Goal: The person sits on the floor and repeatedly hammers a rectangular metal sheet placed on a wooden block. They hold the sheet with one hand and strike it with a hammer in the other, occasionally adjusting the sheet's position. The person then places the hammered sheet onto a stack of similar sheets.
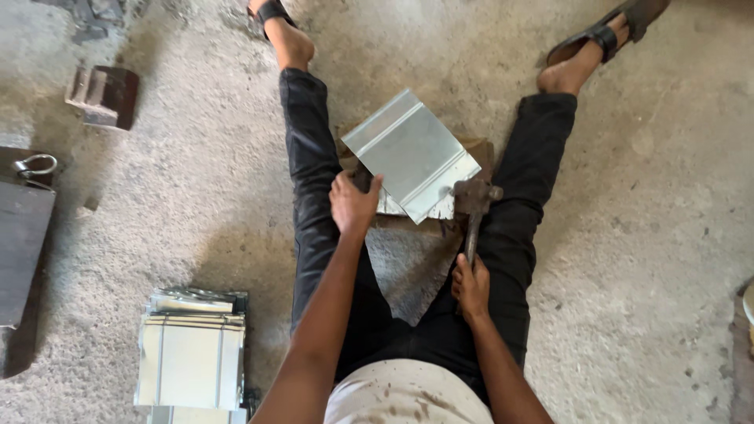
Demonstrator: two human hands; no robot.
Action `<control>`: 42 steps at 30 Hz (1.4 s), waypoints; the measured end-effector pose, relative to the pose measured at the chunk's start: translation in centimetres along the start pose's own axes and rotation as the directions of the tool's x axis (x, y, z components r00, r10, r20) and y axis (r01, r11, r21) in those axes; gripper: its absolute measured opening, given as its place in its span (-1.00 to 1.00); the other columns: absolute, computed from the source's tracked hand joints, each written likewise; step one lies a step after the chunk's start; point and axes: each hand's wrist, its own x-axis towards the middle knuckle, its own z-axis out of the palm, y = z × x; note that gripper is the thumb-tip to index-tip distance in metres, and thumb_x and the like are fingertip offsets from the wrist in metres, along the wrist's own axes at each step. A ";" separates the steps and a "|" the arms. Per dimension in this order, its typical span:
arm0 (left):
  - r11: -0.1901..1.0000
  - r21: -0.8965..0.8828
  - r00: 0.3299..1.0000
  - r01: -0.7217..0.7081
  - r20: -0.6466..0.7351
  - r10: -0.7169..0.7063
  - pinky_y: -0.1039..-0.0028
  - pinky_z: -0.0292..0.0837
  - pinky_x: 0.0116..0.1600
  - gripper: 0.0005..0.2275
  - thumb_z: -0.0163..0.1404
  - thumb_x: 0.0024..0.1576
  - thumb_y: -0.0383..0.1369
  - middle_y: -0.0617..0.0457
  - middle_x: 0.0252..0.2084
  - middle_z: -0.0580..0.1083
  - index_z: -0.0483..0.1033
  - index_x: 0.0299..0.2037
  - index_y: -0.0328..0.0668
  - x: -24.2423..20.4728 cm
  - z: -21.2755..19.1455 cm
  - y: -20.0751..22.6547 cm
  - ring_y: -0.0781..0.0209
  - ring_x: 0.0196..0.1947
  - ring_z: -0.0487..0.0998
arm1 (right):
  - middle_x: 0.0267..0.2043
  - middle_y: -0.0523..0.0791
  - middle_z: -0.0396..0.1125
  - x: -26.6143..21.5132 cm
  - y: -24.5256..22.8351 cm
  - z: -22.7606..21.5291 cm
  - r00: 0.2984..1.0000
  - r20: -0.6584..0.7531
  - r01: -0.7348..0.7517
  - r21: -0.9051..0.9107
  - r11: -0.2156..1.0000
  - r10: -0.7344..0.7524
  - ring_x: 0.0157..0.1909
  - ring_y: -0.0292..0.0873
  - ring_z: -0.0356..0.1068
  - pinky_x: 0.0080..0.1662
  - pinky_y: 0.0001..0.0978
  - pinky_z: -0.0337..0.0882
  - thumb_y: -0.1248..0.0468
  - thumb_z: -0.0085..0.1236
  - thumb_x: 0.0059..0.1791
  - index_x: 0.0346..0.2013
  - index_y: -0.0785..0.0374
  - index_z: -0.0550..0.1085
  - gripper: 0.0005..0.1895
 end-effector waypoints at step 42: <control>0.823 -0.564 0.973 -0.061 -0.216 -0.076 0.01 0.48 -0.07 -0.48 0.24 0.11 -0.23 -0.38 -0.14 0.56 0.21 0.10 -0.33 7.6 6.8 4.4 -0.43 -0.13 0.58 | -0.60 -0.28 0.07 -2.2 -8.7 4.9 0.960 0.270 0.152 -0.270 0.951 -0.077 -0.68 -0.43 -0.04 -0.63 -0.53 -0.03 0.01 -0.14 0.18 -0.09 0.28 0.36 -0.63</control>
